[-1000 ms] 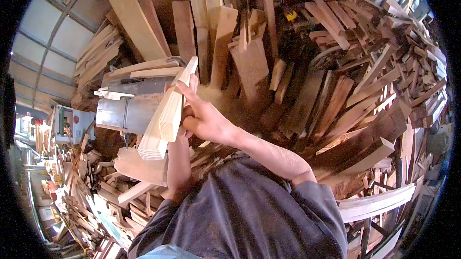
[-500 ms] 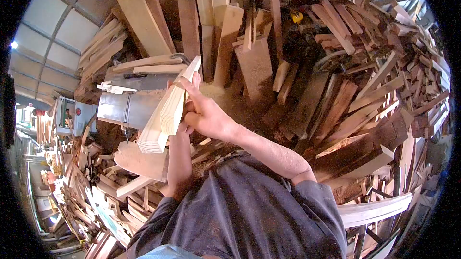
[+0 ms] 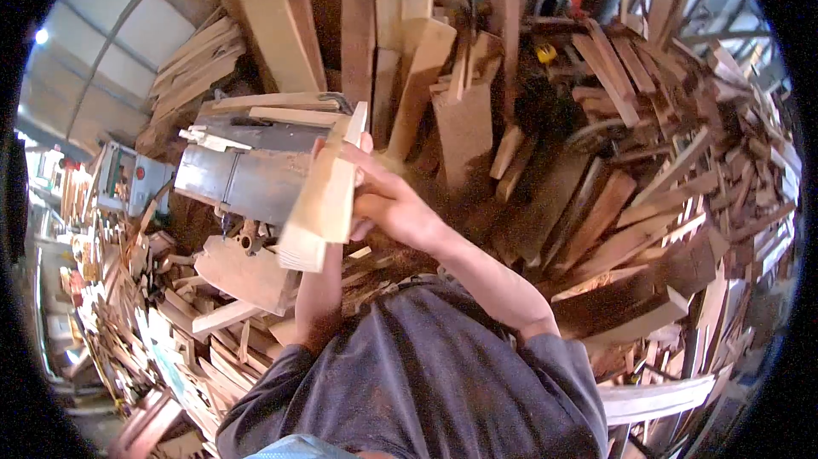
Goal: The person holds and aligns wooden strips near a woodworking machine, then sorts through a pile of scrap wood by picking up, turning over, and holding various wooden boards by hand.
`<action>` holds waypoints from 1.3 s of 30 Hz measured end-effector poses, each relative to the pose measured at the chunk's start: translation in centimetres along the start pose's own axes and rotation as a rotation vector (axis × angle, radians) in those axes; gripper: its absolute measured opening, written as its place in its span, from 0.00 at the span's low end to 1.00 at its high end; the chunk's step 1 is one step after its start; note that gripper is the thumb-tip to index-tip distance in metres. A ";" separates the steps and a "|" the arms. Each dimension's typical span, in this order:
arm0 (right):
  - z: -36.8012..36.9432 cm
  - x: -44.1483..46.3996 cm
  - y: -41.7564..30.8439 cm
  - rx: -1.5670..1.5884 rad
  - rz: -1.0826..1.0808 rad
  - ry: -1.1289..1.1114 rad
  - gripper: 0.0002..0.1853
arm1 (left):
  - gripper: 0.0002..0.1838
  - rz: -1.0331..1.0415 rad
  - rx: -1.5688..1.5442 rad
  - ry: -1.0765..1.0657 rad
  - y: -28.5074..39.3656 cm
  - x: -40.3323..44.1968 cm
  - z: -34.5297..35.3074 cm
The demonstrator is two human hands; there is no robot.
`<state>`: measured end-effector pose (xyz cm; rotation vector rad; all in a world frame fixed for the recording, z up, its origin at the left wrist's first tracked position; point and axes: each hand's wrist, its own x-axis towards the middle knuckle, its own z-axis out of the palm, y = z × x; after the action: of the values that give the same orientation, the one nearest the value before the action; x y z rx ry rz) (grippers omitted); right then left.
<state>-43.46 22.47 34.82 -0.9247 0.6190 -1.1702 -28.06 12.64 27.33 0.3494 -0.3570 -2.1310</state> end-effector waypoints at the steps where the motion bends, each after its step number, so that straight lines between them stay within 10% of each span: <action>1: -1.3 -0.4 0.5 0.075 0.050 -0.018 0.41 | 0.35 0.020 0.020 0.044 -0.3 -0.6 1.8; 5: -2.9 -2.0 1.0 0.232 0.241 -0.050 0.51 | 0.38 0.024 0.256 0.234 1.1 1.3 1.3; 7: -3.4 -3.0 1.6 -0.167 0.204 0.030 0.60 | 0.35 0.073 0.307 0.269 1.3 1.6 1.2; 23: -7.6 -9.6 7.0 -0.410 0.292 0.167 0.43 | 0.28 0.098 0.381 0.178 -2.8 4.1 -3.1; 29: -6.2 -12.6 9.9 -1.253 0.356 0.496 0.48 | 0.24 0.160 0.550 0.481 -7.8 4.0 -1.1; 39: -9.8 -21.9 11.5 -0.776 0.419 1.120 0.33 | 0.34 -0.275 1.285 -0.071 -19.7 6.2 -1.5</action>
<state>-52.33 41.86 18.84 -0.6186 2.1680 -0.9843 -45.68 17.87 17.72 1.0720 -1.7923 -1.8865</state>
